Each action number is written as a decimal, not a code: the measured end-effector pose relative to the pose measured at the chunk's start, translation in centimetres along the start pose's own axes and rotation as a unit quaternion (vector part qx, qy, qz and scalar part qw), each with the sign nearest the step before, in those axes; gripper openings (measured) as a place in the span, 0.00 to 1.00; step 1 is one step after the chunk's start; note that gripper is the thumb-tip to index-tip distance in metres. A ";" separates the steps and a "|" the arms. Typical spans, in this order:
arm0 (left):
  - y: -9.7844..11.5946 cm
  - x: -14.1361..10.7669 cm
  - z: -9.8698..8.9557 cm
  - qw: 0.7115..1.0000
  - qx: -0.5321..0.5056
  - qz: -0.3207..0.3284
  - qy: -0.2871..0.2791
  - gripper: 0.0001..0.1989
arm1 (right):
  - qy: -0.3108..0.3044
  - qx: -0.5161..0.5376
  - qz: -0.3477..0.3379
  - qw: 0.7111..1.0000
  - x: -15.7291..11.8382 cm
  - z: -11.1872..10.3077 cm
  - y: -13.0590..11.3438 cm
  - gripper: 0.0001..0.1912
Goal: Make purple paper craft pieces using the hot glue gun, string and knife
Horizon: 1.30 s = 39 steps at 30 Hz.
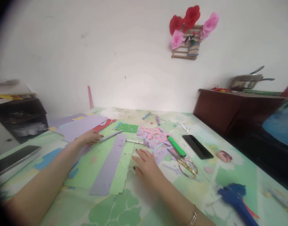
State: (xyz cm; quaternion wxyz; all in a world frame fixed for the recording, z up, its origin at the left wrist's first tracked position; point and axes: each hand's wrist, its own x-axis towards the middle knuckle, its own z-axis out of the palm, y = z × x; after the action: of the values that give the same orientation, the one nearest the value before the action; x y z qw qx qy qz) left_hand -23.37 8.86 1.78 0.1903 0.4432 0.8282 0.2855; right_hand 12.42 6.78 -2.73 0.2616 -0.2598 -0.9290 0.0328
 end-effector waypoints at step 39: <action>3.8 -4.4 -5.0 0.979 -0.022 0.081 -0.185 0.07 | -0.193 0.058 -0.027 0.979 -0.4 -1.7 -4.0 0.21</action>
State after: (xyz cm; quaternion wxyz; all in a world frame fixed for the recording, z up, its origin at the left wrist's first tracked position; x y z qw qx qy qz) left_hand -21.50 5.27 8.31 0.3263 0.5500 0.7333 0.2306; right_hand 11.69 2.96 -0.65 0.0932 -0.2081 -0.9650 0.1296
